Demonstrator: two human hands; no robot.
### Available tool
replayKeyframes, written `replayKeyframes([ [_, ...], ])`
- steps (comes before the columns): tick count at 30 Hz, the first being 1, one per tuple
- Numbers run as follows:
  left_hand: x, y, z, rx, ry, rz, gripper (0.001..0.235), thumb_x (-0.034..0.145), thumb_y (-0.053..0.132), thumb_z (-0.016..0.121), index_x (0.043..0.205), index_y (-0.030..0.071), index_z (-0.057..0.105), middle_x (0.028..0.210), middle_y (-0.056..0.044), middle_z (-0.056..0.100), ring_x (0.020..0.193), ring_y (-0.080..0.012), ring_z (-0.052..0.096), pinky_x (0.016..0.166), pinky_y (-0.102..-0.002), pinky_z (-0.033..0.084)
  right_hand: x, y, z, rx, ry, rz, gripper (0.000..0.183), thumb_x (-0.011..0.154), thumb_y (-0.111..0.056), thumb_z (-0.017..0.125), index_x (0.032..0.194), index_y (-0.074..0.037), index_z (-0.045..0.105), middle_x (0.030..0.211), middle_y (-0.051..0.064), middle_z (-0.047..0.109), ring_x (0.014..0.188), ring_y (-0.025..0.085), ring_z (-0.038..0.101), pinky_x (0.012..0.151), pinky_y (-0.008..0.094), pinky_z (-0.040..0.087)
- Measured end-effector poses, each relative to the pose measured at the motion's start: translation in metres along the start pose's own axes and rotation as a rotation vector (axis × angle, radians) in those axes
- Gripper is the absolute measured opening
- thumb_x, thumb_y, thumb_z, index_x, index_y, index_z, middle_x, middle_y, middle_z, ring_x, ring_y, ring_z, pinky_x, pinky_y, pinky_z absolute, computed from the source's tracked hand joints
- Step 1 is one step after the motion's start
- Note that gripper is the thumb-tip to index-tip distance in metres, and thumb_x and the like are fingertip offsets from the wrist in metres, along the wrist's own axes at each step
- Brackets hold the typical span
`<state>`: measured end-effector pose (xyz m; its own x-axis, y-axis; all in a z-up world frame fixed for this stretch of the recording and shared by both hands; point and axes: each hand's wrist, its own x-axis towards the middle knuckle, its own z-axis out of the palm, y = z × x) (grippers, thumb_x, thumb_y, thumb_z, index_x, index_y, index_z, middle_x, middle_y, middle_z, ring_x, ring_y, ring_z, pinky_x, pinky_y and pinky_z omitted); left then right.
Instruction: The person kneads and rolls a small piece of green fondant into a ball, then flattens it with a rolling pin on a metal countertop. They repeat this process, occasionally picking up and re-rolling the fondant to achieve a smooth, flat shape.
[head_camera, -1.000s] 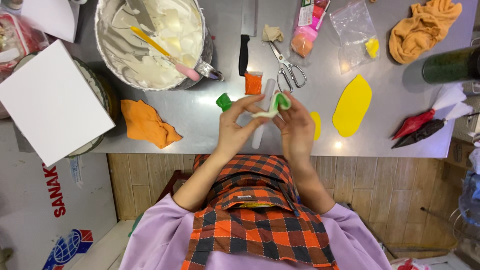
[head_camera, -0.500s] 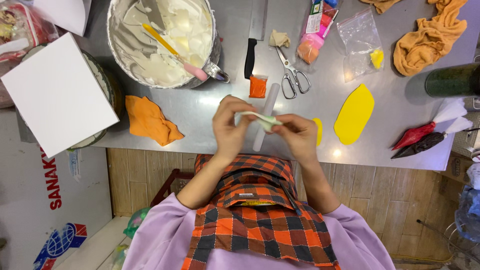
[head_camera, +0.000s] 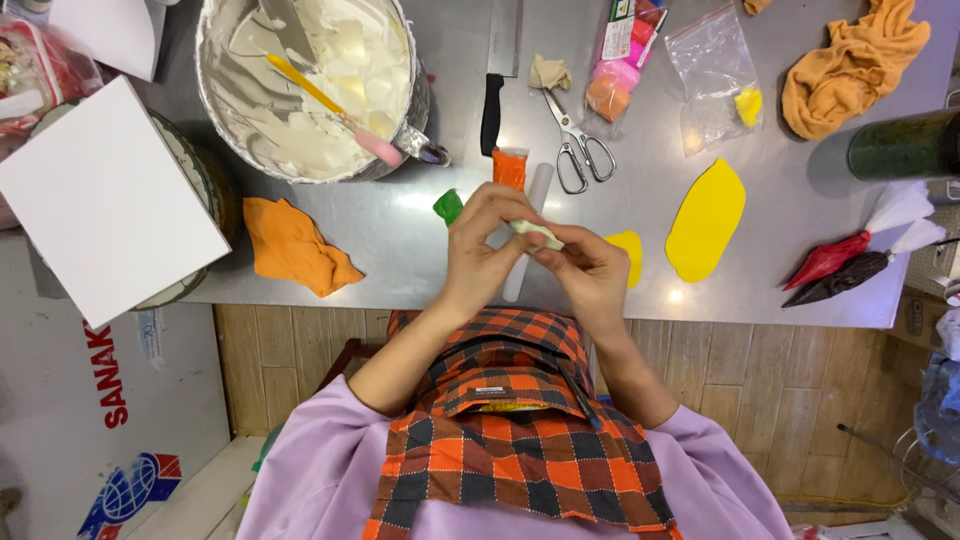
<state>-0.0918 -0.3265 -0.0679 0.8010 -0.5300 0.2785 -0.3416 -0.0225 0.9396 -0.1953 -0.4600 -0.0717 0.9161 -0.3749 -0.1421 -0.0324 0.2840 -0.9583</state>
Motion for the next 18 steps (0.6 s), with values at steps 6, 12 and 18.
replayKeyframes([
  [6,0.013,-0.008,-0.015,-0.527,0.23,-0.415,0.023,0.102,0.024,0.072,0.11,0.002,0.07,0.091,-0.005,0.065,0.083,-0.0104,0.063,0.078,-0.026,0.05,0.014,0.016,-0.019,0.166,0.134,0.038,0.024,0.103,-0.006,0.068,0.121,0.009,0.07,0.107,0.02,0.075,0.093,0.025,0.075,0.087,0.04,0.065],
  [12,0.021,0.011,-0.012,-0.352,-0.151,-0.37,0.059,0.074,0.014,0.088,0.127,0.01,0.062,0.101,0.006,0.052,0.088,-0.0048,0.053,0.076,-0.022,0.047,0.008,0.018,-0.007,0.316,0.022,-0.007,0.035,0.102,-0.002,0.063,0.137,0.004,0.06,0.135,0.015,0.068,0.124,0.021,0.07,0.109,0.037,0.06],
  [18,0.016,0.004,-0.002,-0.047,-0.023,-0.186,0.02,0.084,0.005,0.087,0.102,0.008,0.081,0.093,0.0,0.062,0.087,-0.0096,0.059,0.079,-0.025,0.049,-0.005,0.022,-0.005,-0.03,0.075,0.03,0.025,0.098,0.011,0.071,0.123,0.01,0.071,0.105,0.019,0.075,0.096,0.02,0.069,0.086,0.034,0.056],
])
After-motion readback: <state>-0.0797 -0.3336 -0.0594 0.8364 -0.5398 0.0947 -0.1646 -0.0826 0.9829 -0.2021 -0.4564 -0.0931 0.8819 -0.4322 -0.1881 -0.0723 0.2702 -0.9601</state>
